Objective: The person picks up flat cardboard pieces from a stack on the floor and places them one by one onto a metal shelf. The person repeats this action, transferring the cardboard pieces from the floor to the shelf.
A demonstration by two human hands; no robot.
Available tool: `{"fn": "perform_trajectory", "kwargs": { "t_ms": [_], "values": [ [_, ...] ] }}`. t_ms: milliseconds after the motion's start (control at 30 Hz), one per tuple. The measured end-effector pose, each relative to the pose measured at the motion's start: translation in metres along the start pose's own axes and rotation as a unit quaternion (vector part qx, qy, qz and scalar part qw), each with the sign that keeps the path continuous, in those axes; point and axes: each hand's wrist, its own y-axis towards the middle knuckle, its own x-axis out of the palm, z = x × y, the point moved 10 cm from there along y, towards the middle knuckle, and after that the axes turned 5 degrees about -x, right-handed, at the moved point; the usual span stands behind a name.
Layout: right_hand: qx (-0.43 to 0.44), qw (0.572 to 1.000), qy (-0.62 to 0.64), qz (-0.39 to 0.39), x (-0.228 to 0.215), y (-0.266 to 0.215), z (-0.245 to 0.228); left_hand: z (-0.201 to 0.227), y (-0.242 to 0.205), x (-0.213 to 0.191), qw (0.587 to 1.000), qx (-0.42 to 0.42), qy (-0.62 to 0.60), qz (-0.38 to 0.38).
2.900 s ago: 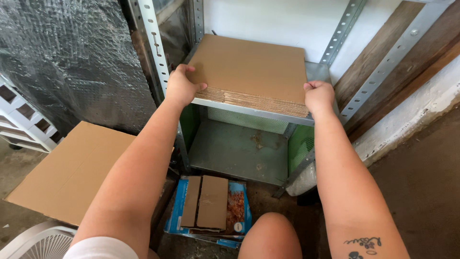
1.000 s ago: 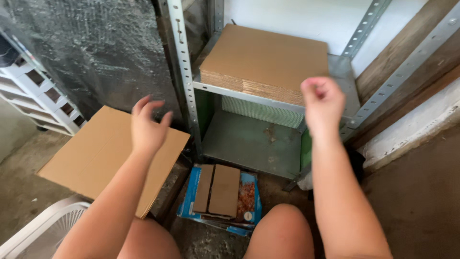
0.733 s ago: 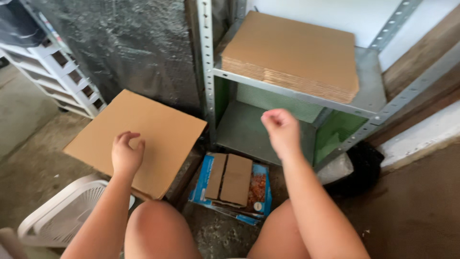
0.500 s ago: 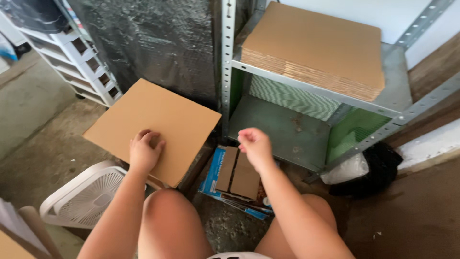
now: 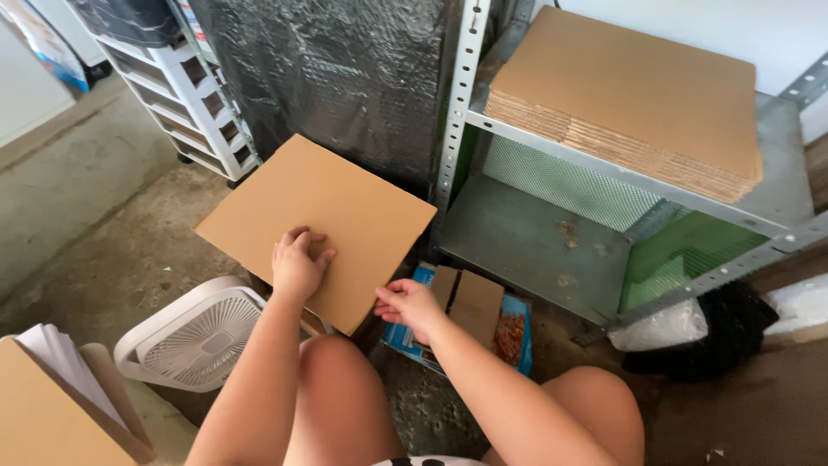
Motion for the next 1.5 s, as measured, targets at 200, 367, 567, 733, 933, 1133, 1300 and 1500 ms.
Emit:
{"fn": "perform_trajectory", "kwargs": {
  "t_ms": [200,367,567,733,933,1133,1300,1500],
  "values": [
    [0.015,1.0,0.023,0.004,0.012,0.017,0.022,0.008,-0.007,-0.007,1.0,-0.02,-0.003,-0.019],
    [0.038,0.999,0.014,0.0,0.017,0.005,0.011,0.014,-0.012,-0.015,0.999,-0.03,0.009,-0.032],
    [0.034,0.999,-0.029,0.0,0.018,0.004,0.005,0.014,-0.014,-0.014,0.999,-0.03,0.022,-0.039],
    [0.03,0.998,-0.059,-0.007,0.018,0.0,0.002,0.017,-0.016,-0.016,0.999,-0.023,0.019,-0.041],
    [0.021,0.996,-0.082,-0.006,0.017,0.003,0.007,0.013,-0.015,-0.011,0.998,-0.024,0.03,-0.046],
    [0.026,0.996,-0.083,0.002,0.02,-0.002,0.004,0.013,-0.015,-0.011,0.998,-0.022,0.029,-0.048],
    [0.023,0.998,-0.055,0.036,0.021,-0.002,0.005,0.019,-0.021,-0.014,0.998,-0.021,0.045,-0.048],
    [0.009,0.999,-0.027,0.031,0.041,-0.015,-0.003,0.015,-0.013,-0.019,0.999,0.02,0.029,-0.014]
  ]
}}
